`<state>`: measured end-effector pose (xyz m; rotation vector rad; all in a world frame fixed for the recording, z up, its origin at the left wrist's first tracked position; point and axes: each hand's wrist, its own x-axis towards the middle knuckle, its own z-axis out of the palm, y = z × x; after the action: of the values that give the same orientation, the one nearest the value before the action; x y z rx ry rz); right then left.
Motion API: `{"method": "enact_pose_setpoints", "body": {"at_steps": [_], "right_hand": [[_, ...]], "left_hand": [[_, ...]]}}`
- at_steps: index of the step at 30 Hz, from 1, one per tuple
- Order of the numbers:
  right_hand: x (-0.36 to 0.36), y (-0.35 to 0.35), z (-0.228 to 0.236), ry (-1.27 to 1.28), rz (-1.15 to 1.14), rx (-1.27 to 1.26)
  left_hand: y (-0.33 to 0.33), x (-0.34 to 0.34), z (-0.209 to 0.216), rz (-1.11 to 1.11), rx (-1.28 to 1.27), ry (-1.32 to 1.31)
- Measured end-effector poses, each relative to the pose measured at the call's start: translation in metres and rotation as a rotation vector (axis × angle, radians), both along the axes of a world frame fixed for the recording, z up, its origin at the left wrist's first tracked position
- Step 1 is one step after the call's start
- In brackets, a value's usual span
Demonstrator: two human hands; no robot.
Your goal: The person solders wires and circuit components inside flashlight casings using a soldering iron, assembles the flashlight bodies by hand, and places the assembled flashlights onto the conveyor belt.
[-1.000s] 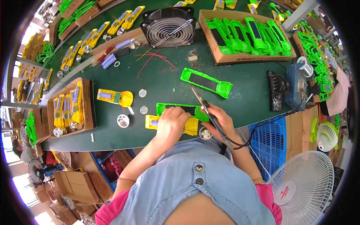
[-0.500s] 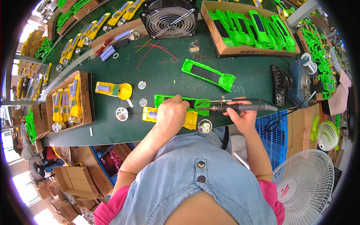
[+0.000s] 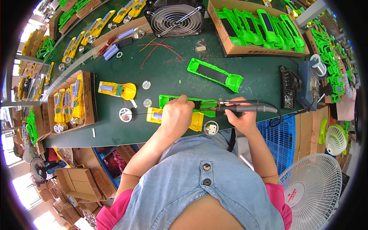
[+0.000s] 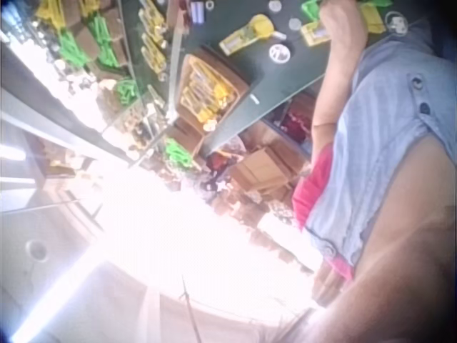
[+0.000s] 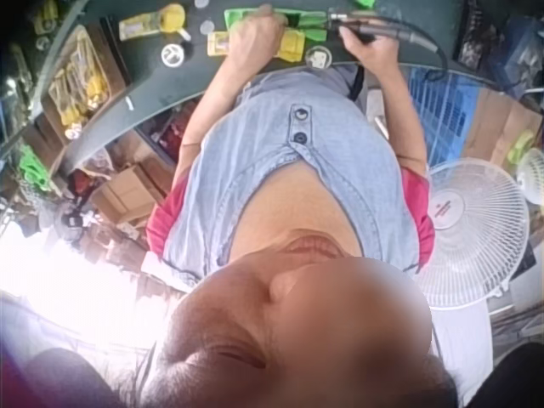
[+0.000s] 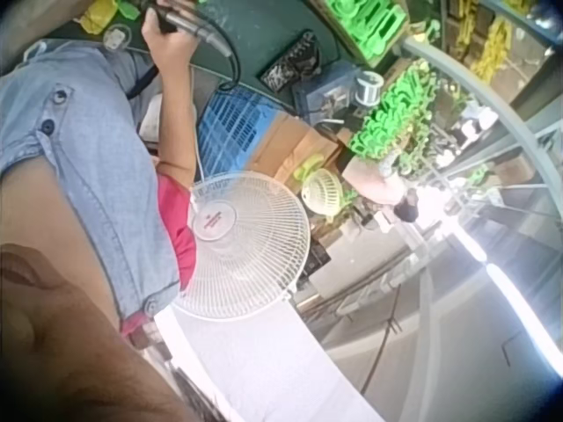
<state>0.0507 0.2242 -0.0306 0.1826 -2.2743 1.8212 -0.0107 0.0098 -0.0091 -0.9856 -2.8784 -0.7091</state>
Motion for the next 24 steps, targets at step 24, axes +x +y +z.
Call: {"method": "enact_pose_setpoints", "body": {"at_steps": [24], "right_hand": [[0.019,-0.050,0.000,0.066,0.002,0.178]], "left_hand": [[0.002,-0.002,0.002,-0.002,0.001,0.025]]}}
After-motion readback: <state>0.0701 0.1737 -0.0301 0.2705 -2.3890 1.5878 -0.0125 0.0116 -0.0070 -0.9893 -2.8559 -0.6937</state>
